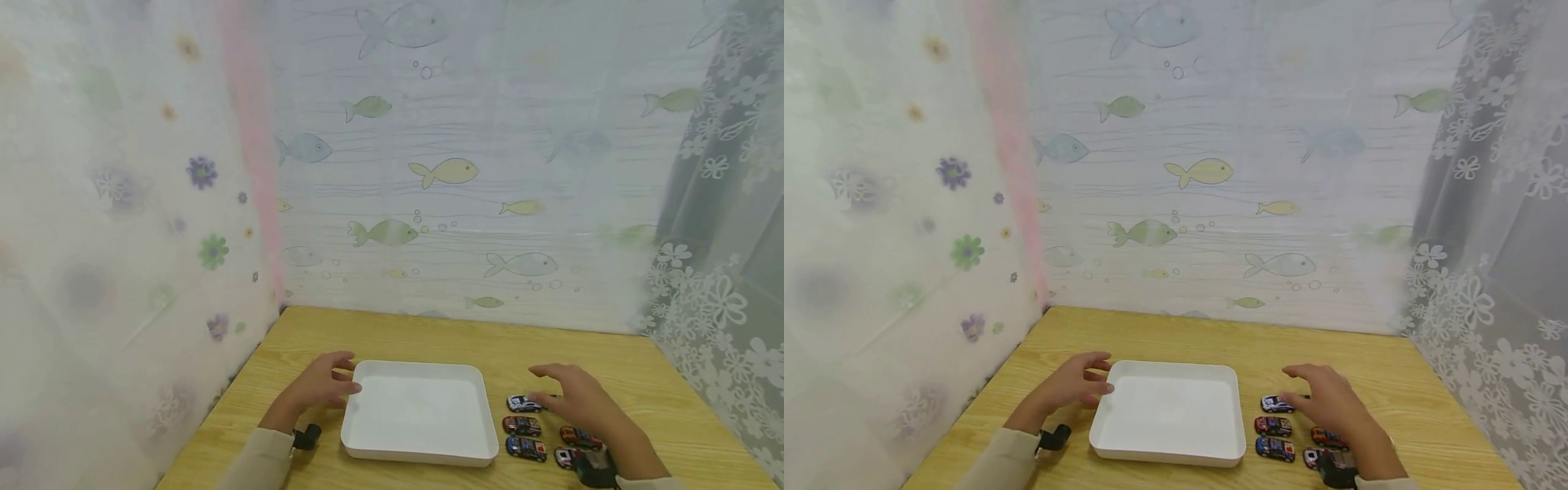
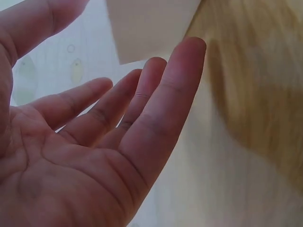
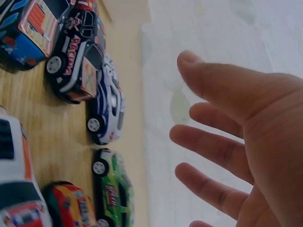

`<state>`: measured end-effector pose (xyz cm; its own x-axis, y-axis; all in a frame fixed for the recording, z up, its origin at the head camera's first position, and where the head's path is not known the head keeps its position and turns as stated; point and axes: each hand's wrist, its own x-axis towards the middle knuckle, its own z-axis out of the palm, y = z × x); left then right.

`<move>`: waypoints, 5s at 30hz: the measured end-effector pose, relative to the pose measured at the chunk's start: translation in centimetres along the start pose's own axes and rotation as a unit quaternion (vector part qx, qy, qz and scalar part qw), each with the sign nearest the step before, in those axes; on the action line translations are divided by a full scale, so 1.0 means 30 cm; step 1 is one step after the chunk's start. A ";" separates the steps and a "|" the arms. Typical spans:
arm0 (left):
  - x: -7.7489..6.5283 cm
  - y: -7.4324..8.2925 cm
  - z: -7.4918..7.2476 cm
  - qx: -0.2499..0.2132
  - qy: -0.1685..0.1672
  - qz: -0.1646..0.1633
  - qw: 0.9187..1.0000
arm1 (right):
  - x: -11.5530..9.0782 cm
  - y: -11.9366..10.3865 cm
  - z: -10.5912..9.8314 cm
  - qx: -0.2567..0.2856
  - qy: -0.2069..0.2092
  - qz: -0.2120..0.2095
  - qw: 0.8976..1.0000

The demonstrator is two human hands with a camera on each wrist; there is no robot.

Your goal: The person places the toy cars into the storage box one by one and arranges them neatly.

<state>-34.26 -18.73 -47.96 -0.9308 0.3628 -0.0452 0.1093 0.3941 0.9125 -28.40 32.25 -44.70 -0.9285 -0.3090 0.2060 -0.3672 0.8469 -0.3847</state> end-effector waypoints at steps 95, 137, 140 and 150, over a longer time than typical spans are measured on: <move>0.064 -0.039 0.019 -0.121 -0.019 -0.050 0.991 | 0.240 -0.275 0.154 0.080 -0.020 -0.043 0.996; 0.073 -0.046 -0.009 -0.149 -0.051 -0.076 0.985 | 0.500 -0.497 0.350 0.113 -0.083 -0.023 0.990; 0.076 -0.060 -0.010 -0.158 -0.053 -0.075 0.983 | 0.505 -0.507 0.362 0.101 -0.084 -0.011 0.991; 0.075 -0.088 -0.019 -0.172 -0.047 -0.081 0.981 | 0.529 -0.549 0.412 0.096 -0.087 0.003 0.992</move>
<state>-36.83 -19.43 -50.25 -0.8886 0.4006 -0.2236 -0.1769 0.1505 0.9727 -37.77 8.05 -46.20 -0.9201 -0.3884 0.0505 -0.3495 0.7561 -0.5534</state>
